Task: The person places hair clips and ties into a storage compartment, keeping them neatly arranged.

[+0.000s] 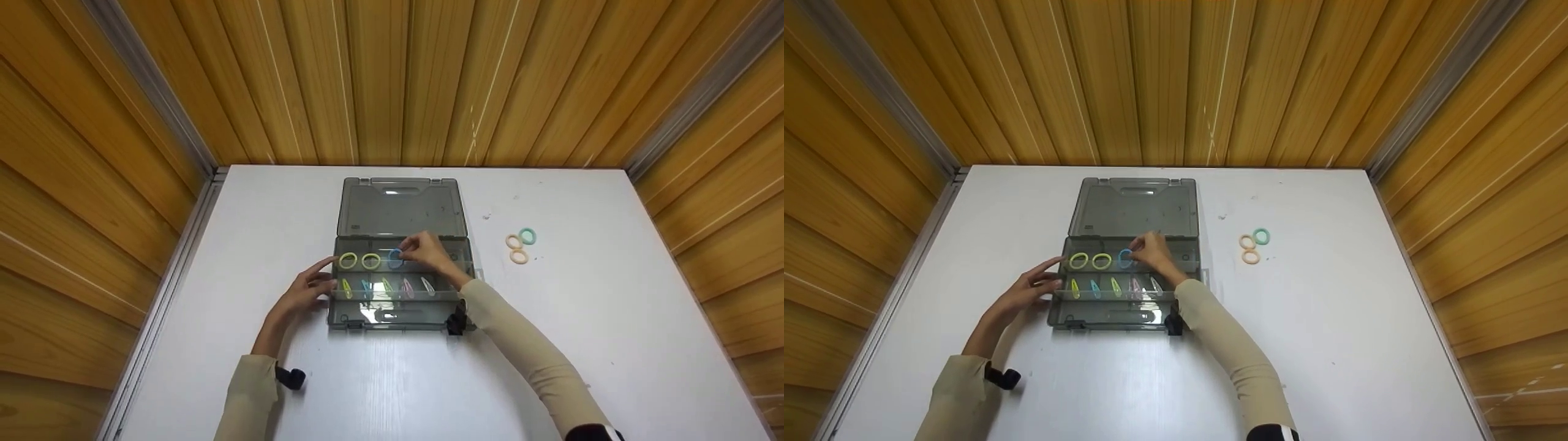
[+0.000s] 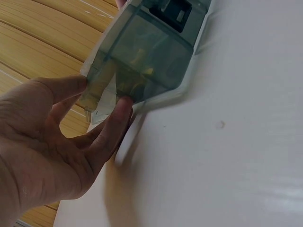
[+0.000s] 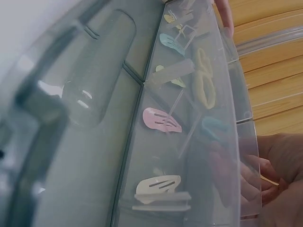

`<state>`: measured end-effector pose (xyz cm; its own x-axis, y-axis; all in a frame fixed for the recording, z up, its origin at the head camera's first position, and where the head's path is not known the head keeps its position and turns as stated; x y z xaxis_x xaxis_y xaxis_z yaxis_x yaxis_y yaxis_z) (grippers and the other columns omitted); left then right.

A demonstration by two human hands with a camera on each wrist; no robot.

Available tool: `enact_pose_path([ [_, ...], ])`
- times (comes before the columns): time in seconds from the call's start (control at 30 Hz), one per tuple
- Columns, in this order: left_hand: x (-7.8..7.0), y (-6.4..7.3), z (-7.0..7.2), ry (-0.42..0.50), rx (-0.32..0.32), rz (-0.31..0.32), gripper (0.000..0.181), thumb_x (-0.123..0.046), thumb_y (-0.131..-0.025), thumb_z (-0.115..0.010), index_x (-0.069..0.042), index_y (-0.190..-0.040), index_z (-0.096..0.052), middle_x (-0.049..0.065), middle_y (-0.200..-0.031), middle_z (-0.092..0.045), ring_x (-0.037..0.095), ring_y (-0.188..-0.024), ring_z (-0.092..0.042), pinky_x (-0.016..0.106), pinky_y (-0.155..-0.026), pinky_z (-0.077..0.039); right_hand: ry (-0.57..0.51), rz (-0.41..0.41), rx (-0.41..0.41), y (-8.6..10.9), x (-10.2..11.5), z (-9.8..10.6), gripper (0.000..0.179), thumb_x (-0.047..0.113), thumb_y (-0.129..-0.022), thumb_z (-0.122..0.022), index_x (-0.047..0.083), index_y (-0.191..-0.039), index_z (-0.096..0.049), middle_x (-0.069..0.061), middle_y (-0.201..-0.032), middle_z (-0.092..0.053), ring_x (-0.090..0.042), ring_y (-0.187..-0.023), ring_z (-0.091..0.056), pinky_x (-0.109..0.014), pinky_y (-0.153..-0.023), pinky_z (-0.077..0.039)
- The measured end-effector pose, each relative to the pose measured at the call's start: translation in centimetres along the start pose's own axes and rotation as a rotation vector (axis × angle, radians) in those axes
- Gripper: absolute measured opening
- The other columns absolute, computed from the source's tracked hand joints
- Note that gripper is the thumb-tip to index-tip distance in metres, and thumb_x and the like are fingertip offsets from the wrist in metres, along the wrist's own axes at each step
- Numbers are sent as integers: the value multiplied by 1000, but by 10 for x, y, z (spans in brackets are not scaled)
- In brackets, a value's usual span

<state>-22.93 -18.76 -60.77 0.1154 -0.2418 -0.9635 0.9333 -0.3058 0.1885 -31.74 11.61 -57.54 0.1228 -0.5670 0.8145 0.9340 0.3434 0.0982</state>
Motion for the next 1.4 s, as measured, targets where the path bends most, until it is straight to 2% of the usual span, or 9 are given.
enact_pose_path([
  [0.17, -2, 0, -1, -4, -17, 24, 61, -16, -103, -61, -13, -158, -38, 35, -145, -49, 39, -121, -60, 56, -98, -55, 54, 23, 27, 0, -1, 0, 17, -2, -88, -74, -8, -104, -76, -22, -100, -77, -18, -78, -71, -17, -66, -52],
  [0.33, -1, -2, -2, -25, -27, 12, 59, -15, -102, -61, -13, -157, -40, 33, -143, -52, 39, -122, -60, 52, -97, -55, 40, 31, 28, 1, -2, 2, 17, -4, -87, -73, -8, -103, -76, -22, -99, -77, -15, -77, -69, -18, -66, -52],
  [0.6, -2, -6, -3, -2, -29, 70, 59, -17, -102, -62, -20, -157, -42, 30, -147, -50, 39, -125, -58, 53, -97, -55, -10, 47, 5, 9, 0, 17, 19, 1, -91, -72, -8, -107, -74, -24, -103, -76, -20, -83, -71, -21, -72, -55],
  [0.73, -3, -8, 0, -29, -12, 58, 59, -18, -103, -62, -20, -158, -40, 31, -147, -50, 38, -121, -60, 52, -95, -56, -36, 63, -20, 16, 3, 34, 21, 1, -94, -69, -10, -111, -72, -26, -103, -75, -30, -84, -73, -25, -68, -59],
  [0.87, -3, -7, 4, -26, 19, 52, 61, -18, -103, -61, -18, -160, -37, 33, -149, -46, 39, -118, -61, 52, -92, -58, -7, 101, -82, 25, 1, 58, 21, 3, -94, -70, -8, -112, -73, -25, -102, -76, -32, -84, -74, -20, -66, -57],
  [1.0, -4, -6, 8, -15, 38, 53, 64, -19, -104, -60, -19, -161, -33, 33, -153, -41, 42, -124, -59, 53, -99, -54, 8, 130, -154, 32, -9, 85, 20, 2, -93, -71, -7, -110, -74, -26, -101, -76, -30, -82, -75, -22, -66, -60],
  [1.13, -5, -7, 9, -18, 44, 51, 65, -18, -104, -59, -17, -162, -29, 33, -155, -39, 45, -126, -57, 57, -105, -50, -26, 92, -210, 39, -27, 113, 20, 0, -93, -70, -10, -111, -73, -30, -100, -74, -30, -79, -76, -24, -63, -61],
  [1.27, -4, -8, 9, -24, 63, 61, 66, -18, -105, -57, -19, -163, -27, 33, -154, -39, 46, -130, -53, 58, -107, -48, -33, 20, -255, 51, -47, 139, 23, 1, -94, -68, -13, -113, -70, -32, -100, -73, -14, -73, -75, -16, -60, -57],
  [1.4, -3, -9, 9, -11, 74, 58, 65, -17, -105, -56, -19, -163, -26, 33, -154, -38, 47, -135, -49, 58, -108, -48, -25, -42, -277, 66, -65, 159, 26, 3, -95, -68, -14, -116, -69, -32, -103, -72, -3, -70, -71, -15, -62, -57],
])
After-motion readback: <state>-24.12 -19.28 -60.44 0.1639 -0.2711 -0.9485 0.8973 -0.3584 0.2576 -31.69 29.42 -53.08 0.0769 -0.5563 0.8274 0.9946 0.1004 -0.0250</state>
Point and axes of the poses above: each hand's wrist, its own y-axis away from the middle knuckle, its own z-axis out of the back of the hand, x = y × z, the point moved 1 cm from there along -y, towards the middle knuckle
